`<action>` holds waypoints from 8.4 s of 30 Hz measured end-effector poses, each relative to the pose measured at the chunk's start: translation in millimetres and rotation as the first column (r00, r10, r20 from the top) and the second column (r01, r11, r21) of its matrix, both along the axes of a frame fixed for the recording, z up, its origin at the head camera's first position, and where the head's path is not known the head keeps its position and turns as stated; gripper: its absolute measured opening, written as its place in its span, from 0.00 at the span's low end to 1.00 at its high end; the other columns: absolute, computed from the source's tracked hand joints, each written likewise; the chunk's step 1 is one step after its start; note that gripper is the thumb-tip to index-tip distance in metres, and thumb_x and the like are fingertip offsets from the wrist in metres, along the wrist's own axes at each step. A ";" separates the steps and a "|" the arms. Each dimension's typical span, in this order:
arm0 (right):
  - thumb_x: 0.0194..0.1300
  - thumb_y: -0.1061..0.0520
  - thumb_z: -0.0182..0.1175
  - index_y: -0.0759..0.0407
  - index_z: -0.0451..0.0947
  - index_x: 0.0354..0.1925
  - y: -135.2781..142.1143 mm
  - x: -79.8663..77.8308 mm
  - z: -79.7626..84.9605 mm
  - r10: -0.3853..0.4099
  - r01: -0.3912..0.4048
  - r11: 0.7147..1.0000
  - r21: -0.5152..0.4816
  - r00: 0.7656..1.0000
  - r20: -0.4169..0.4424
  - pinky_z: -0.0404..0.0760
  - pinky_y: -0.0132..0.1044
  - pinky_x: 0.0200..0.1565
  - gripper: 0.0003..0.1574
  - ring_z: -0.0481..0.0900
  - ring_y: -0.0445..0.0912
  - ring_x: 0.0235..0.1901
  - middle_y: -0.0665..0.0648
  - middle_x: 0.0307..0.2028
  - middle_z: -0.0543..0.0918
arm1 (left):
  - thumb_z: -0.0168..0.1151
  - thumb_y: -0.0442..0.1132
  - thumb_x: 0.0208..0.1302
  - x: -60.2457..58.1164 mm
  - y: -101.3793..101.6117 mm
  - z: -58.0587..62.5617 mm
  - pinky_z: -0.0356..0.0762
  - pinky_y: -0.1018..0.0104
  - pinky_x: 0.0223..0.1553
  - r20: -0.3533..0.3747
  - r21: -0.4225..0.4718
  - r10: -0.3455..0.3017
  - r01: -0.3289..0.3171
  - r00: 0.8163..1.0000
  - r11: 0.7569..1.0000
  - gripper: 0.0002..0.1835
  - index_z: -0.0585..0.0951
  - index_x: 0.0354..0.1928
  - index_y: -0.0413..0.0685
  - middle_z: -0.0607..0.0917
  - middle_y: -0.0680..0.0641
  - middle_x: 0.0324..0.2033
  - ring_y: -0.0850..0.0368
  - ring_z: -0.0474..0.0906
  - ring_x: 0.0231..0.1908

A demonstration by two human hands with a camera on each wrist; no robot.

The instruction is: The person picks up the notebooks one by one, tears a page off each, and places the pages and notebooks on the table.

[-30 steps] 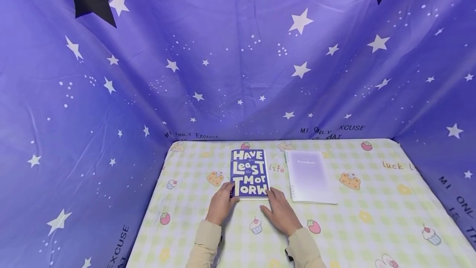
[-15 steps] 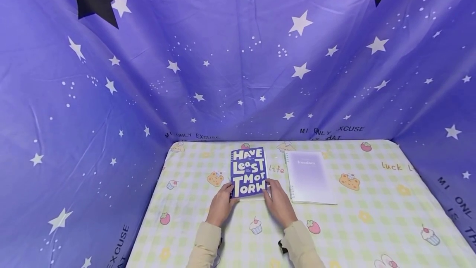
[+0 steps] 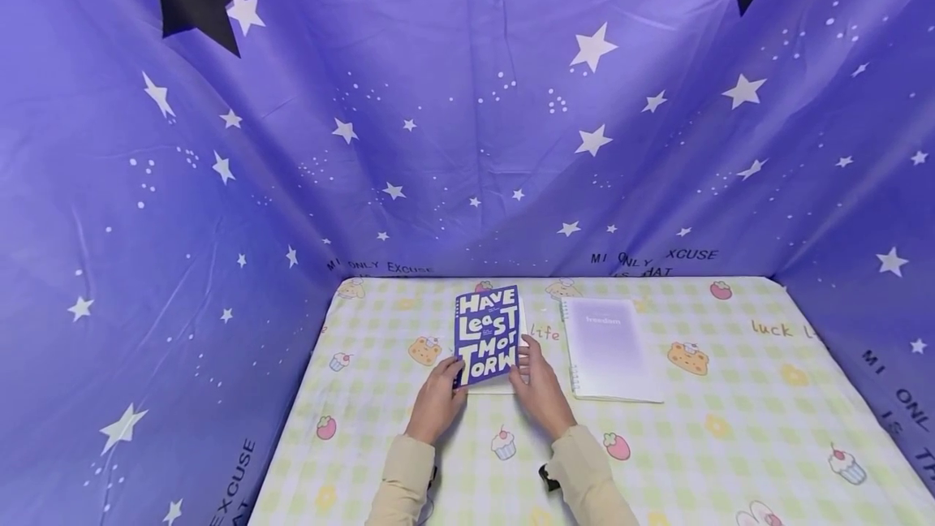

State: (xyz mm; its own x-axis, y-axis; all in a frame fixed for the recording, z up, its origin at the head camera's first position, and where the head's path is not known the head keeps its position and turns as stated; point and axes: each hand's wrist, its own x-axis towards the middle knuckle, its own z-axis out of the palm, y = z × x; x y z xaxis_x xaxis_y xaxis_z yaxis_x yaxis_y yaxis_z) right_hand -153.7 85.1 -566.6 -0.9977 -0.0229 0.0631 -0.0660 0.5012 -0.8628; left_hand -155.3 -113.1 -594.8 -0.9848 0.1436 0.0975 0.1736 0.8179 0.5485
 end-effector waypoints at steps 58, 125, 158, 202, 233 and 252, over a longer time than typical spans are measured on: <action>0.67 0.66 0.57 0.67 0.54 0.74 -60.3 -18.6 -0.4 0.378 -0.385 0.923 -0.018 0.914 -0.148 0.80 0.50 0.58 0.42 0.78 0.57 0.57 0.66 0.64 0.72 | 0.55 0.38 0.74 3.0 -22.9 48.5 0.82 0.56 0.54 -0.086 0.409 -0.015 0.050 0.996 0.911 0.22 0.72 0.67 0.43 0.82 0.41 0.56 0.50 0.83 0.49; 0.64 0.56 0.62 0.64 0.74 0.64 -92.4 11.9 -33.4 0.504 -0.387 0.703 0.596 0.863 -0.034 0.68 0.49 0.69 0.31 0.64 0.55 0.70 0.60 0.66 0.73 | 0.65 0.33 0.61 14.8 -101.2 -4.2 0.68 0.40 0.64 0.109 0.170 0.315 -0.330 0.943 0.928 0.26 0.74 0.59 0.23 0.74 0.27 0.56 0.30 0.68 0.60; 0.66 0.59 0.62 0.68 0.68 0.65 -45.3 -32.3 -21.8 0.445 -0.320 0.837 0.445 0.870 -0.213 0.63 0.49 0.72 0.32 0.67 0.57 0.67 0.64 0.63 0.74 | 0.67 0.36 0.61 -10.3 -32.0 0.1 0.70 0.39 0.62 -0.053 0.067 0.117 -0.114 0.992 0.991 0.26 0.76 0.59 0.31 0.74 0.29 0.59 0.31 0.70 0.61; 0.67 0.42 0.61 0.73 0.49 0.74 24.4 -78.2 -42.0 0.182 -0.165 0.918 0.361 0.983 -0.013 0.48 0.60 0.75 0.55 0.47 0.64 0.76 0.72 0.75 0.52 | 0.63 0.35 0.66 0.4 -10.5 -6.8 0.63 0.42 0.69 0.072 0.021 0.003 -0.004 0.997 1.000 0.24 0.76 0.63 0.39 0.71 0.30 0.66 0.33 0.60 0.70; 0.71 0.46 0.57 0.71 0.60 0.71 11.7 -78.5 -64.0 0.225 -0.190 0.859 0.476 0.974 -0.016 0.44 0.59 0.76 0.42 0.45 0.65 0.76 0.72 0.74 0.54 | 0.64 0.36 0.65 1.1 -7.5 -6.6 0.65 0.43 0.68 0.071 -0.023 0.011 -0.010 0.997 1.000 0.25 0.76 0.64 0.39 0.71 0.31 0.66 0.34 0.61 0.70; 0.68 0.52 0.62 0.75 0.57 0.71 -11.0 -71.4 -38.0 0.045 -0.040 0.981 0.191 0.999 -0.025 0.58 0.57 0.73 0.44 0.57 0.67 0.71 0.73 0.71 0.59 | 0.65 0.36 0.65 0.5 -6.2 -9.3 0.65 0.42 0.68 0.063 -0.018 -0.003 0.005 0.998 1.000 0.25 0.77 0.63 0.39 0.71 0.30 0.65 0.33 0.61 0.69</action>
State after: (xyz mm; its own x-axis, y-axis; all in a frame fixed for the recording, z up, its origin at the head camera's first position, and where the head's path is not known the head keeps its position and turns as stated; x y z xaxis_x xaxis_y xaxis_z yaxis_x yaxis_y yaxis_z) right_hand -225.1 74.1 -604.6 -0.9934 -0.0794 0.0822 -0.1141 0.6520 -0.7496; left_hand -154.8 -119.3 -604.1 -0.9883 0.1487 0.0327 0.1425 0.8270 0.5439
